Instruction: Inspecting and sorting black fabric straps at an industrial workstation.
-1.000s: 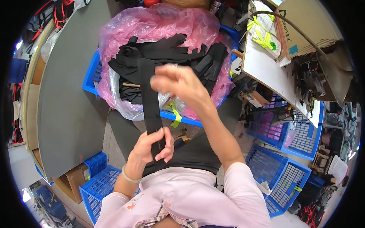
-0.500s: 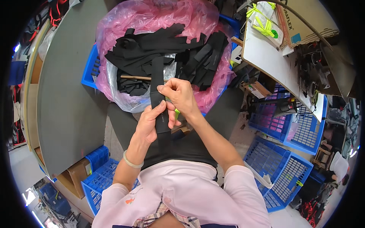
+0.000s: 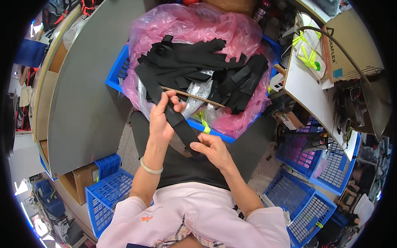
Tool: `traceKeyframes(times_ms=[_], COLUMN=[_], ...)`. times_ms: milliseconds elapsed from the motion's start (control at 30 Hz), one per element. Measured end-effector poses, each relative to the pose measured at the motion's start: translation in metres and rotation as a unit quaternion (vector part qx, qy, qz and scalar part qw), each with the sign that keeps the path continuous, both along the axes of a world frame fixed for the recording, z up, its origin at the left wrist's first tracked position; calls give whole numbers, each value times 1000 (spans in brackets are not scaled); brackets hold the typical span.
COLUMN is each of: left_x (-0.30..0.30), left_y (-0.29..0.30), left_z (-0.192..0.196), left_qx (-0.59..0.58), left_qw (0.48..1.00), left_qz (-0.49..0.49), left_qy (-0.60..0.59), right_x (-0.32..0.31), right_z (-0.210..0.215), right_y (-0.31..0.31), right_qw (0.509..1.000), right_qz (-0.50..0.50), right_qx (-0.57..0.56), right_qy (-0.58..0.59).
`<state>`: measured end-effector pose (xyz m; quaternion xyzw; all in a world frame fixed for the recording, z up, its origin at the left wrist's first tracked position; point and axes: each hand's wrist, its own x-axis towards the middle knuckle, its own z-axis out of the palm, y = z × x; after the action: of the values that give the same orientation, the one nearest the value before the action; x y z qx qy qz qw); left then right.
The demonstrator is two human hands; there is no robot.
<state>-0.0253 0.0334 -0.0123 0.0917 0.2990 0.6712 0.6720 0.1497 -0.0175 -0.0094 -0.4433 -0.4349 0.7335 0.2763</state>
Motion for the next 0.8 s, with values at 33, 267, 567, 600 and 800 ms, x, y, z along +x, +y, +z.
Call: traceKeyframes(times_ms=[33,267,567,600,800], left_x=[-6,4,24,25,39], left_y=[4,-2,-8,-9,-17], left_z=[0,3,-1,-3,-8], left_qx=[14,24,-51,-60,-96], left_qw=[1000,998,987,975,960], left_qz=[15,-51,-137,-195,-255], left_qy=[-2,38,71,89,60], right_x=[4,-2,-22,-23,-25], right_z=[-3,-7,1,1,-24], right_y=[-4,13,91,99,119], right_qw=[1000,999,955,955,978], right_qz=[2,-41,-206,-211,-109], right_qx=[-1,-1,210,206,170], right_qy=[-11,3,-31,-34,-50])
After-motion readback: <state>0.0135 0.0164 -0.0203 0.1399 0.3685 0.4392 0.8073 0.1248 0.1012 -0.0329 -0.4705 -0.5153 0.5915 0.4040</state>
